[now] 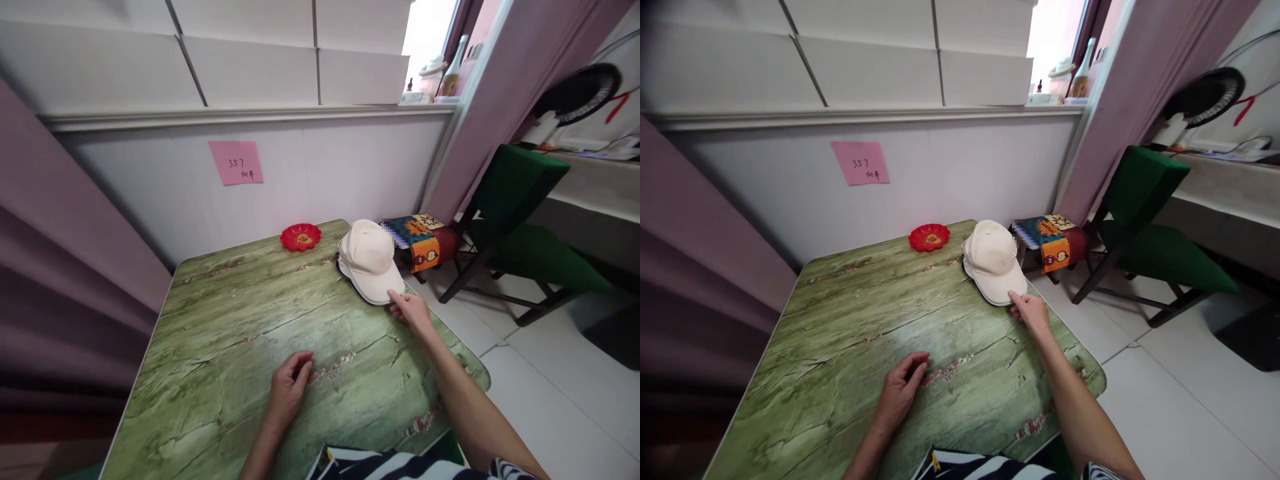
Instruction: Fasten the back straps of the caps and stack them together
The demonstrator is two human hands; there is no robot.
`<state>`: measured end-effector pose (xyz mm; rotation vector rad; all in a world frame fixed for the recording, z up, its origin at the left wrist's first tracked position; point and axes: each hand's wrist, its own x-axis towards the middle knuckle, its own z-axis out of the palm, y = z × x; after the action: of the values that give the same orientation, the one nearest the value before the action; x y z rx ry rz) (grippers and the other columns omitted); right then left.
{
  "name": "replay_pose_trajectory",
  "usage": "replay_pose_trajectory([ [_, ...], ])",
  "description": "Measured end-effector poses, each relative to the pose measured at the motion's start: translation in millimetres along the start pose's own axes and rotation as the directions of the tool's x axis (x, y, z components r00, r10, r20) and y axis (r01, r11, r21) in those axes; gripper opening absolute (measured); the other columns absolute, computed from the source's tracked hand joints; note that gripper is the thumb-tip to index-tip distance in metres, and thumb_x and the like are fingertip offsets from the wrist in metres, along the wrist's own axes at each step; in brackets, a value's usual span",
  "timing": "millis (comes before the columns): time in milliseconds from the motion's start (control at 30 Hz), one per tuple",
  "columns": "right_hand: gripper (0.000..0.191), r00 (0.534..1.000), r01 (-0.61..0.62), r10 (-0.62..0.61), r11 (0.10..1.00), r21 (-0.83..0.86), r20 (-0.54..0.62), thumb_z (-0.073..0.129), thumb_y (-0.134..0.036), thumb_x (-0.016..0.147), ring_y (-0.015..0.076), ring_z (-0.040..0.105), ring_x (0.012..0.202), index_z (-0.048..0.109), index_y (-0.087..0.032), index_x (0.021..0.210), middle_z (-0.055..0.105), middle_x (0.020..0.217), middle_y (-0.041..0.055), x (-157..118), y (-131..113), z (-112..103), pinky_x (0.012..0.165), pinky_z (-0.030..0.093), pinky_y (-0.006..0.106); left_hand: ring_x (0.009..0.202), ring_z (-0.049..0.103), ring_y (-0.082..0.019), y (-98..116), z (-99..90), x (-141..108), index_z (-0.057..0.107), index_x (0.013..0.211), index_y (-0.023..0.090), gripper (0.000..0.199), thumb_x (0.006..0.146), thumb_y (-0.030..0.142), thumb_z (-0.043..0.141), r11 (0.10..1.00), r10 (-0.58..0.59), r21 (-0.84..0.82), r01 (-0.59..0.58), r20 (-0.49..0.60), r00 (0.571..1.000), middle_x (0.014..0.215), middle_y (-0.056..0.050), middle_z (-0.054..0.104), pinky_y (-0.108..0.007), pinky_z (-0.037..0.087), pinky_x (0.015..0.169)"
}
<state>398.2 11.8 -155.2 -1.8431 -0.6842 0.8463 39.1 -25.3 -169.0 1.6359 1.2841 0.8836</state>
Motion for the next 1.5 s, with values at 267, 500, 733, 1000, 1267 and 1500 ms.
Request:
replay_pose_trajectory([
  [267, 0.049, 0.8, 0.506, -0.553, 0.831, -0.231, -0.234, 0.059, -0.061, 0.082, 0.0228, 0.068, 0.084, 0.068, -0.019, 0.104, 0.075, 0.096, 0.0092, -6.5, -77.0, -13.6, 0.08, 0.05, 0.033, 0.081, 0.07, -0.022, -1.4, 1.0, 0.8, 0.072, 0.099, 0.019, 0.03, 0.087, 0.042, 0.059, 1.0, 0.017, -0.002, -0.017, 0.01, 1.0, 0.091, -0.007, 0.075, -0.031, 0.056, 0.071],
  [500, 0.083, 0.736, 0.532, -0.676, 0.613, -0.584, -0.039, 0.061, -0.068, 0.078, 0.0395, 0.034, 0.139, 0.044, -0.022, 0.145, 0.039, 0.153, 0.0176, 28.7, -151.2, 46.6, 0.11, 0.022, 0.064, 0.081, 0.07, -0.022, -1.6, 2.1, -1.5, 0.072, 0.099, 0.019, 0.029, 0.088, 0.042, 0.058, 1.0, 0.023, 0.011, -0.023, -0.007, 1.0, 0.091, -0.007, 0.075, -0.032, 0.056, 0.073],
  [733, 0.074, 0.792, 0.519, -0.592, 0.524, -0.675, 0.149, 0.063, -0.065, 0.077, 0.0385, 0.031, 0.137, 0.05, -0.029, 0.141, 0.043, 0.151, 0.0123, 60.6, -125.7, 73.0, 0.107, 0.023, 0.067, 0.084, 0.07, -0.022, -1.1, 1.4, -4.7, 0.072, 0.099, 0.019, 0.027, 0.088, 0.04, 0.059, 1.0, 0.021, 0.006, -0.021, -0.012, 1.0, 0.092, -0.008, 0.075, -0.032, 0.056, 0.074],
  [1000, 0.07, 0.798, 0.502, -0.581, 0.499, -0.706, 0.158, 0.063, -0.063, 0.08, 0.0366, 0.037, 0.134, 0.051, -0.03, 0.14, 0.048, 0.147, 0.013, 71.0, -99.1, 80.8, 0.105, 0.028, 0.064, 0.081, 0.068, -0.02, -7.5, 2.5, -5.2, 0.071, 0.1, 0.018, 0.027, 0.09, 0.039, 0.057, 1.0, 0.029, -0.009, -0.029, 0.007, 1.0, 0.089, -0.007, 0.072, -0.029, 0.054, 0.072],
  [1267, 0.068, 0.626, 0.586, -0.775, 0.389, -0.711, 0.092, 0.056, -0.053, 0.089, 0.0369, 0.028, 0.144, 0.044, -0.015, 0.145, 0.041, 0.153, 0.0199, 28.7, -95.1, 78.0, 0.114, 0.011, 0.068, 0.072, 0.063, -0.016, -9.9, 8.4, -8.6, 0.066, 0.109, 0.017, 0.031, 0.089, 0.039, 0.056, 0.995, 0.009, -0.097, -0.012, -0.037, 0.999, 0.085, -0.004, 0.069, -0.028, 0.052, 0.067],
  [1500, 0.027, 0.502, 0.832, -0.728, 0.555, -0.029, 0.467, 0.055, -0.033, 0.091, 0.0221, 0.065, 0.108, 0.07, -0.018, 0.107, 0.07, 0.116, 0.0121, -79.0, -18.3, 127.5, 0.094, 0.051, 0.038, 0.068, 0.06, -0.015, -7.0, 9.3, -2.9, 0.067, 0.1, 0.015, 0.029, 0.085, 0.039, 0.06, 0.981, -0.05, -0.191, 0.037, -0.062, 0.997, 0.081, -0.004, 0.067, -0.027, 0.049, 0.065],
])
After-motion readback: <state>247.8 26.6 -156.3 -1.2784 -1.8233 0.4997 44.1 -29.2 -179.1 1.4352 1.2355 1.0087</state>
